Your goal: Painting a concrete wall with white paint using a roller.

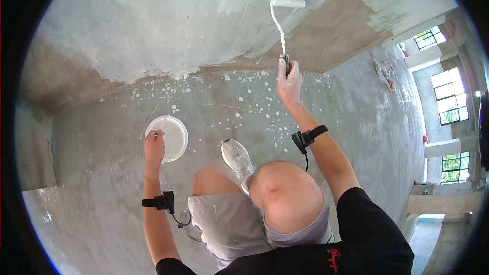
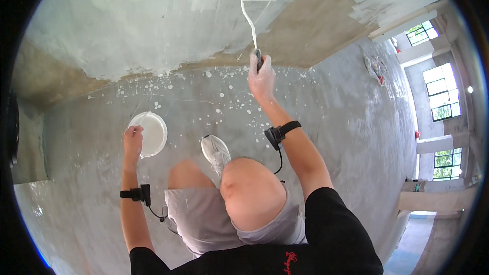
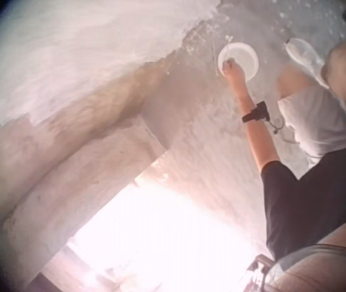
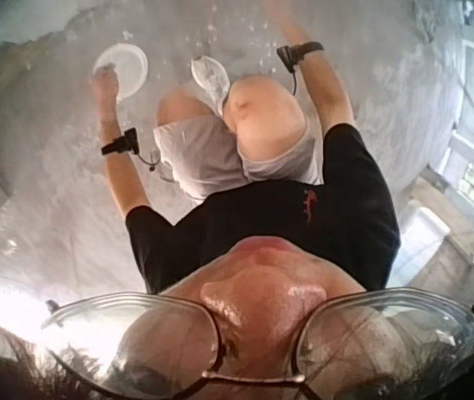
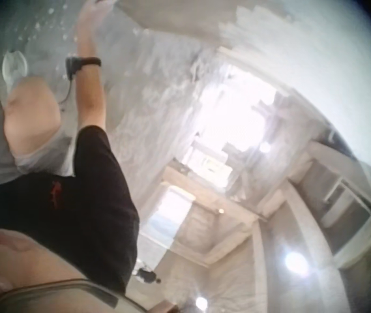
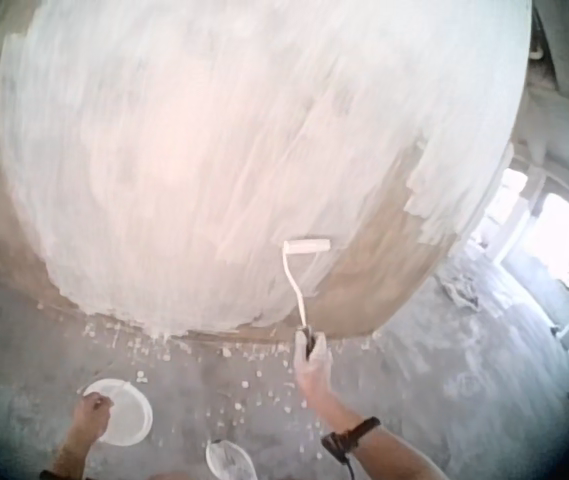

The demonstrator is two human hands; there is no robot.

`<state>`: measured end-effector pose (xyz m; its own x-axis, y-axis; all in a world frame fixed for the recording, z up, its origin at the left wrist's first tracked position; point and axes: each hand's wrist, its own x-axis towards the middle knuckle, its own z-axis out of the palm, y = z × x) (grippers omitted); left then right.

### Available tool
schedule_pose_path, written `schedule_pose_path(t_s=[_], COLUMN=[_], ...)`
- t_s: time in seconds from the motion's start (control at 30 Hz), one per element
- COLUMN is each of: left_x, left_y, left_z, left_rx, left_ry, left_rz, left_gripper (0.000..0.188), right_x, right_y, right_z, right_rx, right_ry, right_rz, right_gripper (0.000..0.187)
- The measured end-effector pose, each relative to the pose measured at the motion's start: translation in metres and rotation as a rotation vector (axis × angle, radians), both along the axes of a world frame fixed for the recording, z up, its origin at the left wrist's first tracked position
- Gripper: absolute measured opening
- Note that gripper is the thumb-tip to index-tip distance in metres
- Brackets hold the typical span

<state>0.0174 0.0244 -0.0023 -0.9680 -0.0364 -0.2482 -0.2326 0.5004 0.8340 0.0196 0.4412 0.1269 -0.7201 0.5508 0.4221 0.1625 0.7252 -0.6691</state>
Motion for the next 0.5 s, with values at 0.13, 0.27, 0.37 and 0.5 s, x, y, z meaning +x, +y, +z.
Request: schedule_pose_path(t_s=[0.13,0.27,0.37,0.5], left_x=[-0.002,-0.003,-0.005,-0.004], left_y=[0.002,0.0,0.005,-0.003], left_z=[-0.003,-0.004,-0.007,-0.008], left_rx=[0.022,0.013,0.022,-0.031], left_ry=[0.011,-0.007,0.005,0.05], left_rz=[0.007,0.007,0.007,-0.012], left_gripper=[0.026,0.027,0.027,0.026], right_x=[-0.02,-0.024,-0.02,-0.011], right_y=[0.001,0.003,0.021,0.024], right_z=[0.007,-0.026,-0.068,-0.108], right_rx=[-0.14,-0.128,-0.155,-0.218], right_ry=[0.003,-0.087,-0.126,-0.297], right_rz=[0.09,0.115,0.112,0.094], right_gripper=[0.039,0.039,0.042,0.048])
